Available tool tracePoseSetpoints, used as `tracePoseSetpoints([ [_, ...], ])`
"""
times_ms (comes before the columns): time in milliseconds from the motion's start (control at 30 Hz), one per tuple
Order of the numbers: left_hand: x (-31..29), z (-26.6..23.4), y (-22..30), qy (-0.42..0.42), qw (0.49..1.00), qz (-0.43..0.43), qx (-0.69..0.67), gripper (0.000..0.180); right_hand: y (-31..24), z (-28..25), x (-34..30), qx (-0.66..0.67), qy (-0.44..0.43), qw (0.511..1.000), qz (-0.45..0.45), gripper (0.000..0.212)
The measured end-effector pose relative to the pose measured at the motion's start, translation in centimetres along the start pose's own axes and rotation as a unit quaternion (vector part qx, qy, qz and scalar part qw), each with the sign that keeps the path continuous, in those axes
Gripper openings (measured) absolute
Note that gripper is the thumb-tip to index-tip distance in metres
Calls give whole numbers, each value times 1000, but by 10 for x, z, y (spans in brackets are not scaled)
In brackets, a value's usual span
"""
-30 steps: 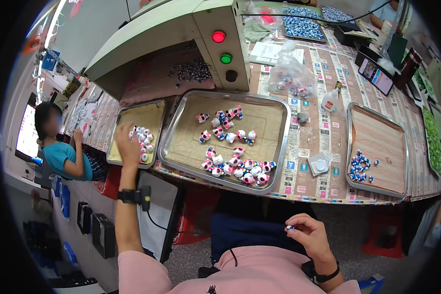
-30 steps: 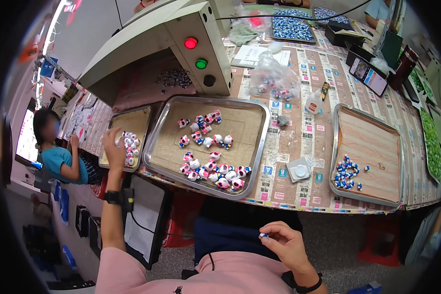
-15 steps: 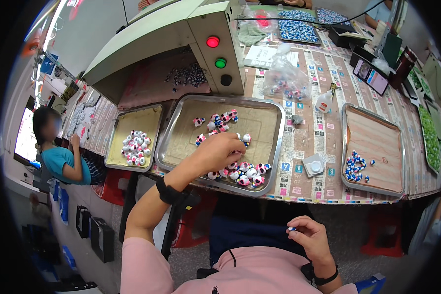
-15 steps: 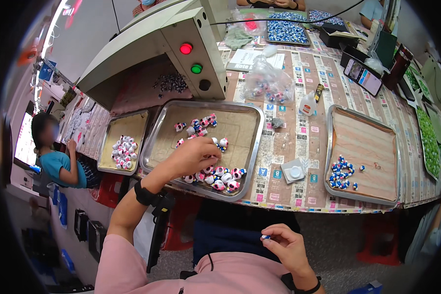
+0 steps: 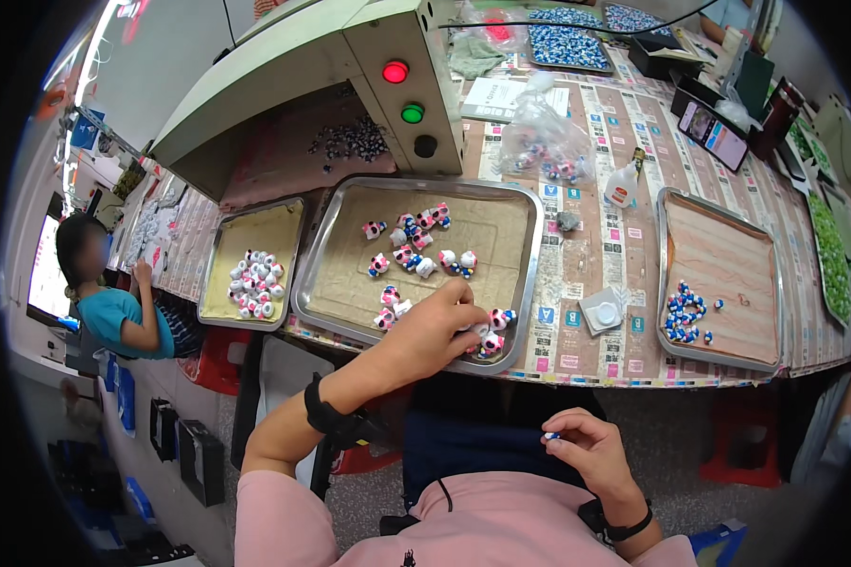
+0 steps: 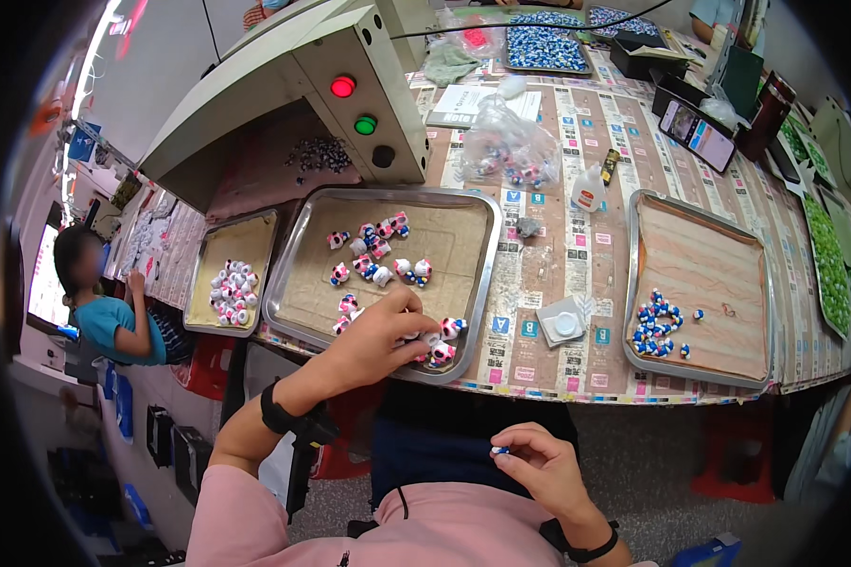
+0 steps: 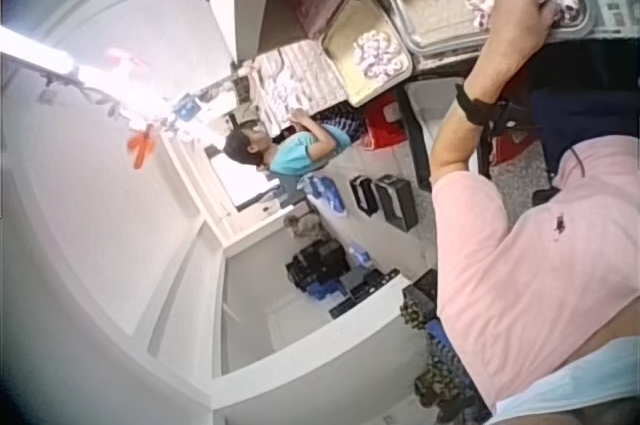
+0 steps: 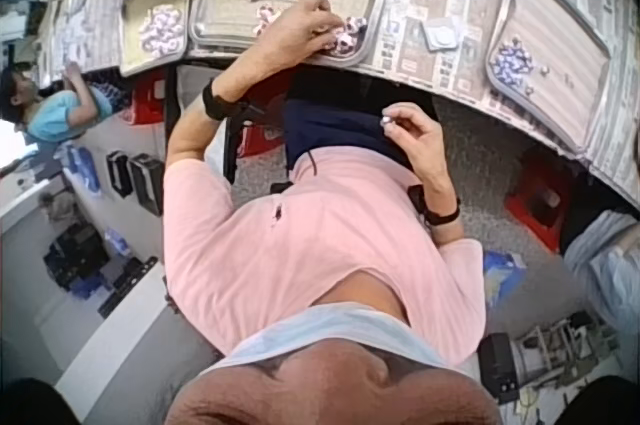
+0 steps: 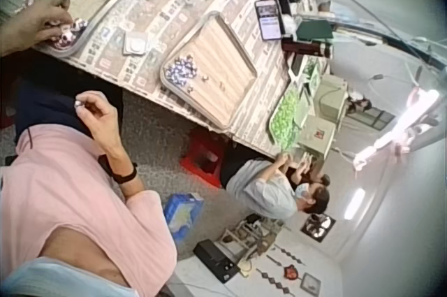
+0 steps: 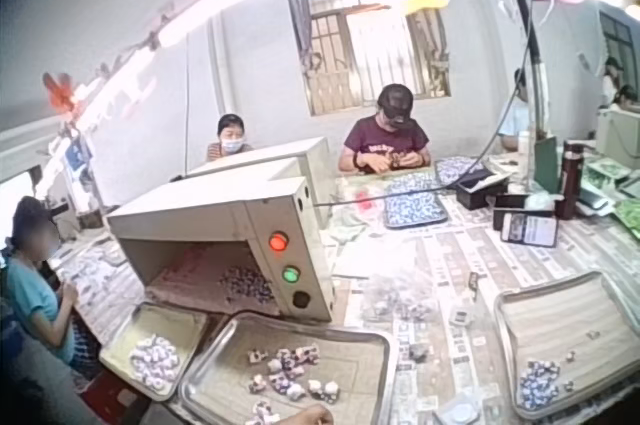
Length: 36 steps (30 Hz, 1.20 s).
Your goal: The person assembles small, round, white objects with pink and blue patterns by hand. They pick up a base object from a metal tray, attach a small blue component, and place the finished item back into the tray. The process is repetitive and performed one item at a time.
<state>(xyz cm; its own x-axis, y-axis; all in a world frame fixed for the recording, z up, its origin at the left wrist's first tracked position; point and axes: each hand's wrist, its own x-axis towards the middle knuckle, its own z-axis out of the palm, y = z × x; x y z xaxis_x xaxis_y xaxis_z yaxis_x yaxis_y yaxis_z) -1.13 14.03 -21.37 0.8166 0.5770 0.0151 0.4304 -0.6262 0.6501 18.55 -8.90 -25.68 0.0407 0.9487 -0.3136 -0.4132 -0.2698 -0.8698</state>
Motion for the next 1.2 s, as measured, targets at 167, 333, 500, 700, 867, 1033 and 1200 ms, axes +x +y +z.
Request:
tracePoseSetpoints([
  [167, 12, 2, 7, -41, 993, -14, 110, 20, -1, -2, -2, 5, 10, 1000, -1, 21],
  [333, 16, -4, -8, 6, 1000, 7, 12, 23, -2, -3, -3, -3, 12, 1000, -8, 20],
  [500, -14, -40, -37, 203, 955, -54, -209, 21, 0, -6, -6, 18, 32, 999, -12, 20],
  [700, -93, -119, -125, 485, 814, -252, -194, 18, 6, -7, -2, 15, 36, 999, -5, 21],
  [867, -160, -155, -215, 496, 793, -259, 242, 21, 4, 1, 1, 10, 25, 1000, 2, 21],
  [1033, -169, -151, -234, 471, 785, -266, 301, 24, 4, 6, 2, 0, 25, 1000, 8, 20],
  [1200, -171, -150, -242, 476, 796, -248, 279, 23, 2, 13, 2, -11, 25, 1000, 11, 19],
])
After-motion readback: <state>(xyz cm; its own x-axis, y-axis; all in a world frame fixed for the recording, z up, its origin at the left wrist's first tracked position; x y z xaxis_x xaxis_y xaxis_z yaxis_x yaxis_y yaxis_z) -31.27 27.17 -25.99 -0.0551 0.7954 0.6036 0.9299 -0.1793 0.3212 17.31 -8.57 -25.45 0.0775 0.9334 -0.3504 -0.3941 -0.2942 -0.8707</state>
